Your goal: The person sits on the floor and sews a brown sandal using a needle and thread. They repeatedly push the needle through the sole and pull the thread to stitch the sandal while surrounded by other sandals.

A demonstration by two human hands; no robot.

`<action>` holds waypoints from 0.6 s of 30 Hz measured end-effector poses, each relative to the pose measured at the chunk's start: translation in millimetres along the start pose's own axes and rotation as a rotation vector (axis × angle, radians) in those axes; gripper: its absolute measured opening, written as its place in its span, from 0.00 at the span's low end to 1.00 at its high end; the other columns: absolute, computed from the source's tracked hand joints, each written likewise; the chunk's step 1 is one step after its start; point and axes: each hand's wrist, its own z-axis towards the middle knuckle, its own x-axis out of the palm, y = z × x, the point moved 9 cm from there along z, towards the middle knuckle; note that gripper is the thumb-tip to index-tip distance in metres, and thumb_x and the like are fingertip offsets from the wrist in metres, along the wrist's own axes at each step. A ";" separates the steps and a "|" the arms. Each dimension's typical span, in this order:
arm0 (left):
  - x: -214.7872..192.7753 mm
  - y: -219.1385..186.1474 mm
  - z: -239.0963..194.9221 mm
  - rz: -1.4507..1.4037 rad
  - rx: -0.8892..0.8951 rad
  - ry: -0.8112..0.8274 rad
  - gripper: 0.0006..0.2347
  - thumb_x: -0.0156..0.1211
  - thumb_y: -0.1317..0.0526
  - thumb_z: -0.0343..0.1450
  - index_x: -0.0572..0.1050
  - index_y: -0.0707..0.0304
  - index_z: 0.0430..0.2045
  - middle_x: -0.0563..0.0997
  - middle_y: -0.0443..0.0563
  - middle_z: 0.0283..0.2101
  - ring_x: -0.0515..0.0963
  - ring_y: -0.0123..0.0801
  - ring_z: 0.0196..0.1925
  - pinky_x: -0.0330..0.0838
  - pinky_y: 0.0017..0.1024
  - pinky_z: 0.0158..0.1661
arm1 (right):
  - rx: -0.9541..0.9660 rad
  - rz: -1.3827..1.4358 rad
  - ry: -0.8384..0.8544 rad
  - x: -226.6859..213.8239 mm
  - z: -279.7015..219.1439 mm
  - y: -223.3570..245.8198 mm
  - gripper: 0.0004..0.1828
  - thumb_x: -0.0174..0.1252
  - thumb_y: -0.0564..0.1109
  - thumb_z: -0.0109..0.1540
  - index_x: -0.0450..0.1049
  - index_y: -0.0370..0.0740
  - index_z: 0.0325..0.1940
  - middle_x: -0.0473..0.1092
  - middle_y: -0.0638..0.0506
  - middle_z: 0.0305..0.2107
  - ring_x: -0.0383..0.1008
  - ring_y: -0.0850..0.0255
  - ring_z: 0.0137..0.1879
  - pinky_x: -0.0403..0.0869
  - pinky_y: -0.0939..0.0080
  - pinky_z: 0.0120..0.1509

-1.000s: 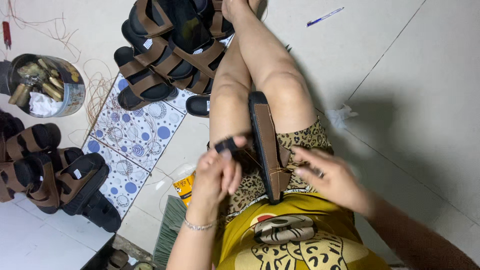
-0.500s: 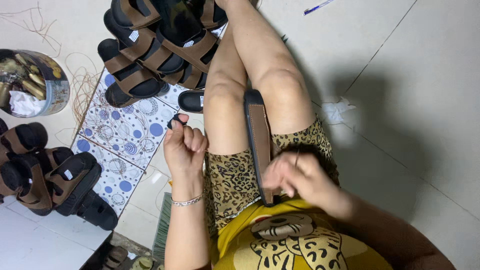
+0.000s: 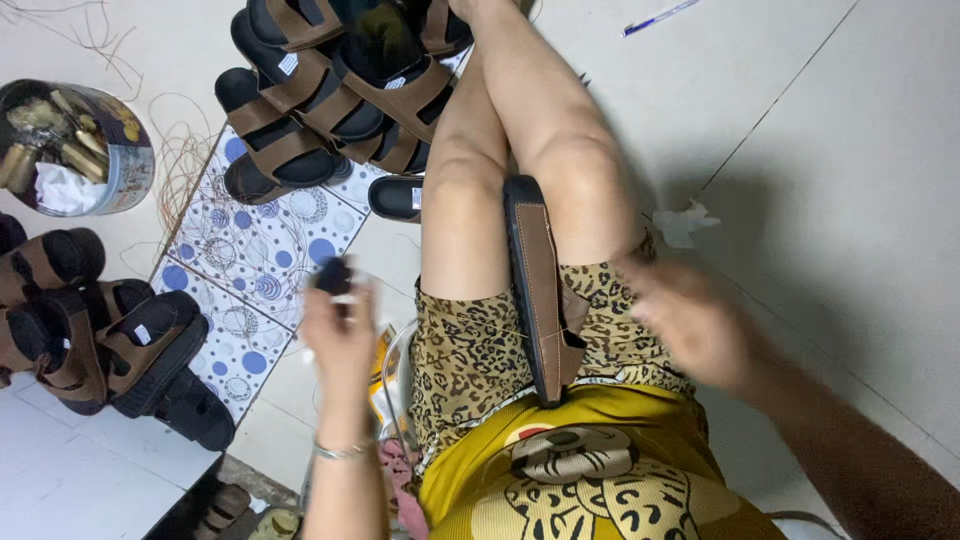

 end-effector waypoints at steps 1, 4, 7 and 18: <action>4.4 -34.0 -11.2 -0.003 -0.001 -0.005 0.13 0.63 0.64 0.75 0.74 0.66 0.53 0.78 0.62 0.44 0.82 0.53 0.46 0.81 0.43 0.39 | -0.004 -0.004 0.002 4.1 0.5 11.2 0.25 0.56 0.40 0.63 0.71 0.46 0.66 0.72 0.46 0.39 0.77 0.60 0.28 0.78 0.64 0.25; 48.8 -109.1 -44.2 -0.251 0.057 0.391 0.22 0.68 0.53 0.67 0.74 0.64 0.52 0.82 0.64 0.48 0.83 0.58 0.48 0.80 0.53 0.47 | -0.152 -0.084 0.269 40.5 -1.4 42.2 0.23 0.55 0.39 0.64 0.74 0.43 0.64 0.75 0.42 0.37 0.74 0.61 0.23 0.77 0.64 0.20; 82.7 -121.0 -67.8 -0.215 0.077 0.802 0.36 0.70 0.57 0.67 0.58 0.73 0.67 0.81 0.71 0.39 0.83 0.58 0.41 0.81 0.45 0.36 | -0.154 -0.063 0.329 49.5 0.3 36.3 0.22 0.56 0.40 0.65 0.75 0.44 0.64 0.75 0.42 0.33 0.70 0.62 0.20 0.72 0.66 0.18; 97.8 -140.8 -66.0 -0.048 0.226 0.931 0.41 0.71 0.53 0.64 0.56 0.71 0.69 0.69 0.78 0.64 0.84 0.62 0.42 0.81 0.51 0.45 | -0.163 -0.324 0.408 42.6 11.3 50.0 0.20 0.56 0.43 0.65 0.78 0.54 0.61 0.78 0.43 0.32 0.72 0.64 0.16 0.70 0.66 0.16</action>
